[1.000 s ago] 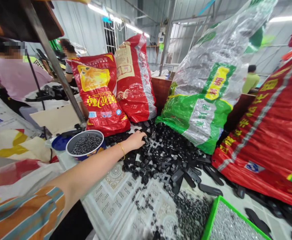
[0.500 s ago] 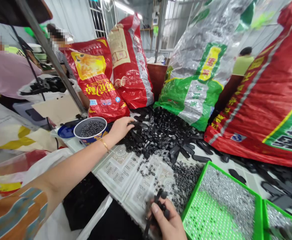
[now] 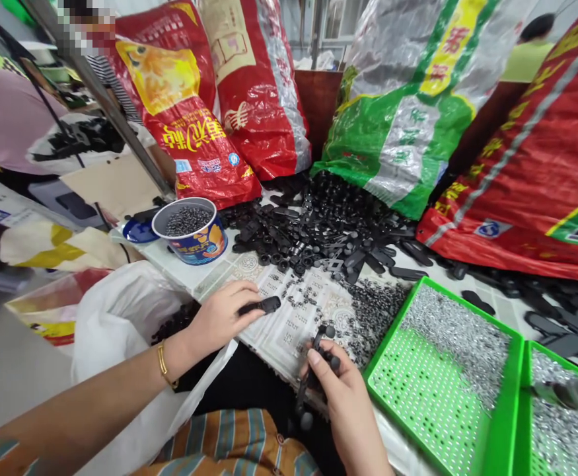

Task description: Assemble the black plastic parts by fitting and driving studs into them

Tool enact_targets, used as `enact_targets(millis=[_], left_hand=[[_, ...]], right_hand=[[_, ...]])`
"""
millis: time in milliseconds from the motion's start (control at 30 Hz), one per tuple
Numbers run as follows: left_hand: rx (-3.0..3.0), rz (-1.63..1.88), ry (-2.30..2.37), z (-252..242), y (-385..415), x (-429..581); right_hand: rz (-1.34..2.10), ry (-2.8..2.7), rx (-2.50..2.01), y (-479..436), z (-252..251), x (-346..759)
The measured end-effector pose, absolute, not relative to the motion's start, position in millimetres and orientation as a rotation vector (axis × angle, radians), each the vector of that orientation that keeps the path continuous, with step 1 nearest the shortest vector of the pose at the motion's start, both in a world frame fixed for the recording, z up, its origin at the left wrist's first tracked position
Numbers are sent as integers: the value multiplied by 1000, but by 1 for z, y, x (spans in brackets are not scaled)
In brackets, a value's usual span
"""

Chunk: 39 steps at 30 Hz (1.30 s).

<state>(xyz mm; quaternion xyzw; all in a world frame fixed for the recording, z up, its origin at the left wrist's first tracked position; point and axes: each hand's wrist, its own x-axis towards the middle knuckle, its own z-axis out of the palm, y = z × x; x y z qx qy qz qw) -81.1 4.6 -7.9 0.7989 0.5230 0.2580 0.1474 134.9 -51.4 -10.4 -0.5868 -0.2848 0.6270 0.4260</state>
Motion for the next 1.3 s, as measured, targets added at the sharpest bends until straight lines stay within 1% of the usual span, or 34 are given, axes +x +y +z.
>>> enact_targets(millis=[67,200,267,333,433,567,633,700,933,1300], left_hand=[[2270,677,1564,-5,9,-79],[2255,320,1624,-2,21,-71],[2223,270,1647,-2,24,-66],[2114,378,1689,-3,24,-60],[1703,626,1616,-4,17,-49],[938,842,1164,-1,2,-32],[605,888,962,0,-5,-25],[402,897,845,1,-10,-21],[405,839,723,-8,-18,-20],[508,821,788,-9,-23,-21]], right_hand=[[1583,-726,-1459,-51,-9,134],[1634,-685,-1473,-53,-5,133],[1665,-688,-1436,-54,-4,134],[1711,-683,-1385,-54,-2,134],[1779,-629,-1304,-53,-1,134],[1832,-586,-1218,-49,1,131],[1838,-587,-1235,-48,1,129],[1827,-599,-1274,-47,1,128],[1807,-686,-1257,-40,2,125],[1817,-741,-1265,-30,-3,125]])
